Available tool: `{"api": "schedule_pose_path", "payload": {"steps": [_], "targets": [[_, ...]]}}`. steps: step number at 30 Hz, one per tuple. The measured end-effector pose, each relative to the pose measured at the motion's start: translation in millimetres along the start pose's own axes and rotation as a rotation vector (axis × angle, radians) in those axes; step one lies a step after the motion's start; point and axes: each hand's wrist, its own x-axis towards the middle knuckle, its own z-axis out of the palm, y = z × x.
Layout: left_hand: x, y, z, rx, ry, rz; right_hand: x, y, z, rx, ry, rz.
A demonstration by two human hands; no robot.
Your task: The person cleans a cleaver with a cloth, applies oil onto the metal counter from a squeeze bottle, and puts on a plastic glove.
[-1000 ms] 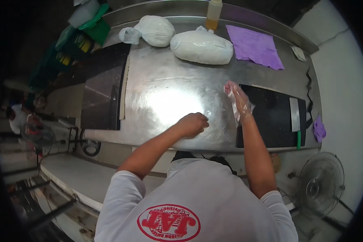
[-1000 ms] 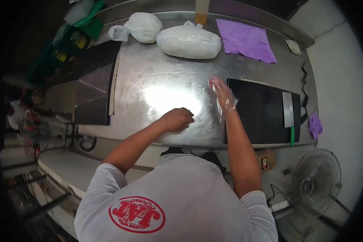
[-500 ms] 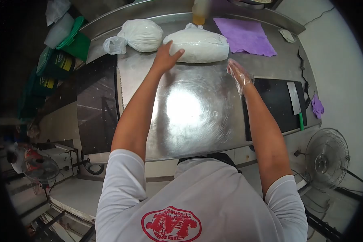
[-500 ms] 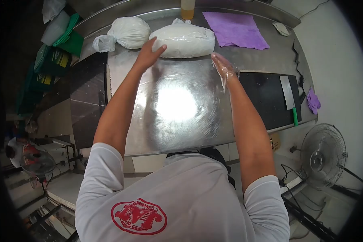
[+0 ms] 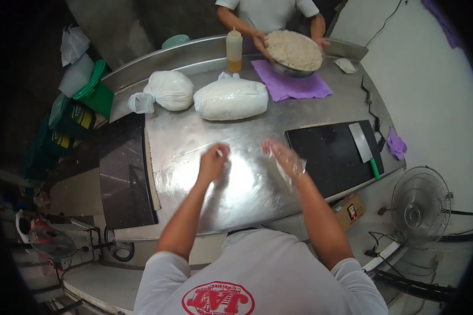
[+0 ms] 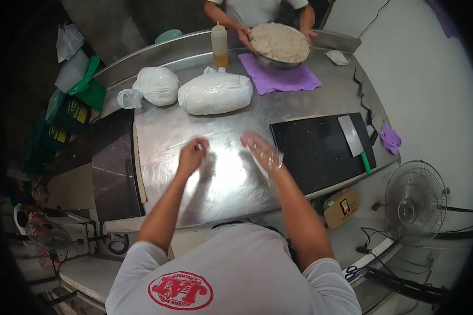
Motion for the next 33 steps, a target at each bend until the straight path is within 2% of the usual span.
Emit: {"api": "schedule_pose_path", "payload": {"steps": [1, 2, 3, 6, 9, 14, 18, 21, 23, 24, 26, 33], "targets": [[-32, -6, 14, -0.013, -0.084, -0.069, -18, -1, 5, 0.069, -0.009, 0.037], [-69, -4, 28, -0.237, -0.157, -0.119, -36, -2, 9, 0.135, -0.022, 0.069], [-102, 9, 39, -0.149, -0.177, -0.189, -51, 5, 7, 0.158, -0.078, 0.031], [-178, 44, 71, -0.424, -0.221, -0.442, -98, 16, 3, 0.225, -0.176, 0.005], [-220, 50, 94, -0.398, -0.285, -0.470, -137, 29, -6, 0.282, -0.258, 0.005], [-248, 73, 107, -0.388, -0.198, -0.394, -184, 25, -6, 0.374, -0.380, 0.033], [-266, 95, 111, -0.521, -0.143, -0.382, -204, 17, 8, 0.493, -0.507, -0.095], [-275, 116, 123, -0.619, -0.139, -0.368, -216, 16, 9, 0.500, -0.583, -0.089], [-280, 122, 130, -0.573, -0.112, -0.256, -225, 9, 7, 0.647, -0.662, 0.018], [-281, 125, 132, -0.569, -0.114, -0.246, -228, 4, 4, 0.645, -0.662, 0.008], [-283, 130, 136, -0.624, -0.146, -0.230, -237, -7, -1, 0.446, -0.595, -0.016], [-283, 134, 152, -0.588, -0.220, -0.136, -256, -6, -10, 0.467, -0.491, -0.040]]}}
